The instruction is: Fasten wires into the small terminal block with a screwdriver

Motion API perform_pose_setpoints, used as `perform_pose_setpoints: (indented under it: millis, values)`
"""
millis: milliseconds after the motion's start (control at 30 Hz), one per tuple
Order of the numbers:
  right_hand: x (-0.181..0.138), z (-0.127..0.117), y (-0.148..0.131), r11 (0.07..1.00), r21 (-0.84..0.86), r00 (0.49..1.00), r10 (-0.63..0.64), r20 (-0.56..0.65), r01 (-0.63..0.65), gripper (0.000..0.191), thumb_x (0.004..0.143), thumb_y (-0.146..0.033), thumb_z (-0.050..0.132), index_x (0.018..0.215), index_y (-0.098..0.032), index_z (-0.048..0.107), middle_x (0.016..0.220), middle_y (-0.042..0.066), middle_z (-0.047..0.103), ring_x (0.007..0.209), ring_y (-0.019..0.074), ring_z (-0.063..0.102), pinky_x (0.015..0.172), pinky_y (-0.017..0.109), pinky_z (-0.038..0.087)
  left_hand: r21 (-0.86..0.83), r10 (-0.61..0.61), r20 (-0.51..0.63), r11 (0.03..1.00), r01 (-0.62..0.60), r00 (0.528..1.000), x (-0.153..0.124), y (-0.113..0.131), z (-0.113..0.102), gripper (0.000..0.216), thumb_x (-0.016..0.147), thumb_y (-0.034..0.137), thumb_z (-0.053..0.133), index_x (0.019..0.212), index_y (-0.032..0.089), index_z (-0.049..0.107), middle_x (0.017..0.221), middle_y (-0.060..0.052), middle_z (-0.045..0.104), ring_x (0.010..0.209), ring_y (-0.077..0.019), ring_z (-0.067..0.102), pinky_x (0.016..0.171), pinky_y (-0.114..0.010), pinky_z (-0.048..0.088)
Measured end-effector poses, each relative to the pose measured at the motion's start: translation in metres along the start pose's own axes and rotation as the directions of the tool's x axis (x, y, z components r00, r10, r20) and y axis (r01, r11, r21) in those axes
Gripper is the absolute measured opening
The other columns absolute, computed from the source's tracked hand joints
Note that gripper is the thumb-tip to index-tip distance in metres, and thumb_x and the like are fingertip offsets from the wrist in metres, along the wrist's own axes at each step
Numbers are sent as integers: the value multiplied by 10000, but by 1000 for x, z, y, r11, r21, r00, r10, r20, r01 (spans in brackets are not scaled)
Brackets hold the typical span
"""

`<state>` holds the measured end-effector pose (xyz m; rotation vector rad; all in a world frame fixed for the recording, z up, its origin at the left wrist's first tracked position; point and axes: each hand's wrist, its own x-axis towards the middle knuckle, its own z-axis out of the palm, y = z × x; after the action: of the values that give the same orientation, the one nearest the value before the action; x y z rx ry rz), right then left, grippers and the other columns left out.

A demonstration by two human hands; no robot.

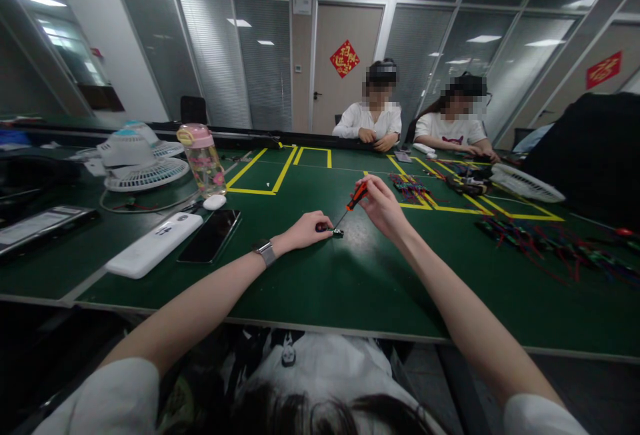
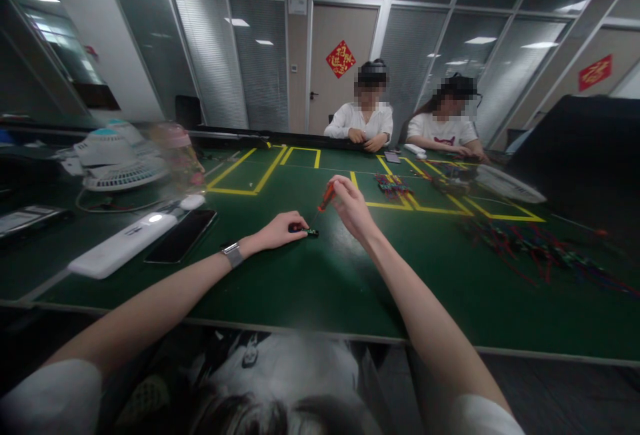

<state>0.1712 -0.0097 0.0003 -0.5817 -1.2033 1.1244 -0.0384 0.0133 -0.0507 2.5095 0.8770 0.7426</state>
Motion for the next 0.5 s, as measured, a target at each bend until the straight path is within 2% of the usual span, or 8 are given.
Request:
perform_pose_setpoints:
  millis: [100,267,500]
  values:
    - [1,-1,0,1000,10,1000,16,3,-16,208,734,-427,765,864,-295,669,819,-35,638,788,132,601,867,327,516,-4,6,-2,1000,-6,1000,0,-1,0,149,866,293,641,916,166,703,887,-36,623,796,-164,583,723,-268,433]
    - [0,-1,-5,995,71,997,68,27,-70,311,740,-419,756,1016,-302,671,872,-16,681,847,150,633,913,359,507,-9,5,-9,1000,-5,1000,0,-3,2,148,860,293,648,910,166,706,879,-34,619,782,-158,579,716,-263,430]
    - [1,-1,-2,996,80,999,43,29,-45,232,757,-439,739,895,-278,644,896,-6,698,904,167,654,935,378,501,-2,-13,-5,1000,13,1000,0,-1,1,144,854,287,645,905,167,704,867,-33,617,779,-160,575,708,-264,433]
